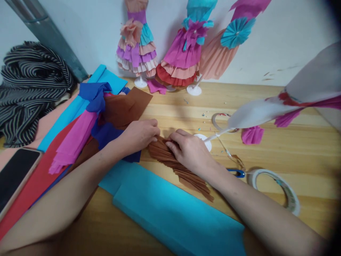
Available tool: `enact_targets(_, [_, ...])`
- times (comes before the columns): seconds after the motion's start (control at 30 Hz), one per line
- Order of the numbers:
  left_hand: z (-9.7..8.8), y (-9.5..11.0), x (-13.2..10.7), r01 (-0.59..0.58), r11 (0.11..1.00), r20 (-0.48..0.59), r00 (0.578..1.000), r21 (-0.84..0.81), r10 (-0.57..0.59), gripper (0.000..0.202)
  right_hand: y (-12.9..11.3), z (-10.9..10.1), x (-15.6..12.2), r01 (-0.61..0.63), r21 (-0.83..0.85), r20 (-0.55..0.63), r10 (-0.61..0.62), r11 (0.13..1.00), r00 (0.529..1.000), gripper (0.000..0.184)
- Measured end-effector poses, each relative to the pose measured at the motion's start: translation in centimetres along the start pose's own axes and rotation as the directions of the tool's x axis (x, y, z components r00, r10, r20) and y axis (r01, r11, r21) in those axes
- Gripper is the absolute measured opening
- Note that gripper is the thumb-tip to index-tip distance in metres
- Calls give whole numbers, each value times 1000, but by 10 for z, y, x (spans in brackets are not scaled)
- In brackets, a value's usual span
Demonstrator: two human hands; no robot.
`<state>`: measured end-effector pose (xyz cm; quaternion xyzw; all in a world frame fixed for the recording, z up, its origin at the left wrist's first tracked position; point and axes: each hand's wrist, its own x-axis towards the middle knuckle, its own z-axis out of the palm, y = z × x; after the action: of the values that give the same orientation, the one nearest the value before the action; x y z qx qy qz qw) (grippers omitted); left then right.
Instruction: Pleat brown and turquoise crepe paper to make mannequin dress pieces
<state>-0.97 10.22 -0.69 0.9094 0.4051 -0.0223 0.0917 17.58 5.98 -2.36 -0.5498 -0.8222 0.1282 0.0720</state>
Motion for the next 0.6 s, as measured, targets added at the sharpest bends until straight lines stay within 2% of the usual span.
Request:
enact_targets(0.27, [1, 0, -1, 3, 1000, -14, 1000, 0, -3, 11, 0, 1, -1, 6, -3, 3, -6, 1000, 1000, 11])
enact_targets(0.6, [2, -1, -2, -33, 999, -26, 999, 21, 34, 14, 0, 2, -2, 39, -48, 11, -38, 998, 999, 15])
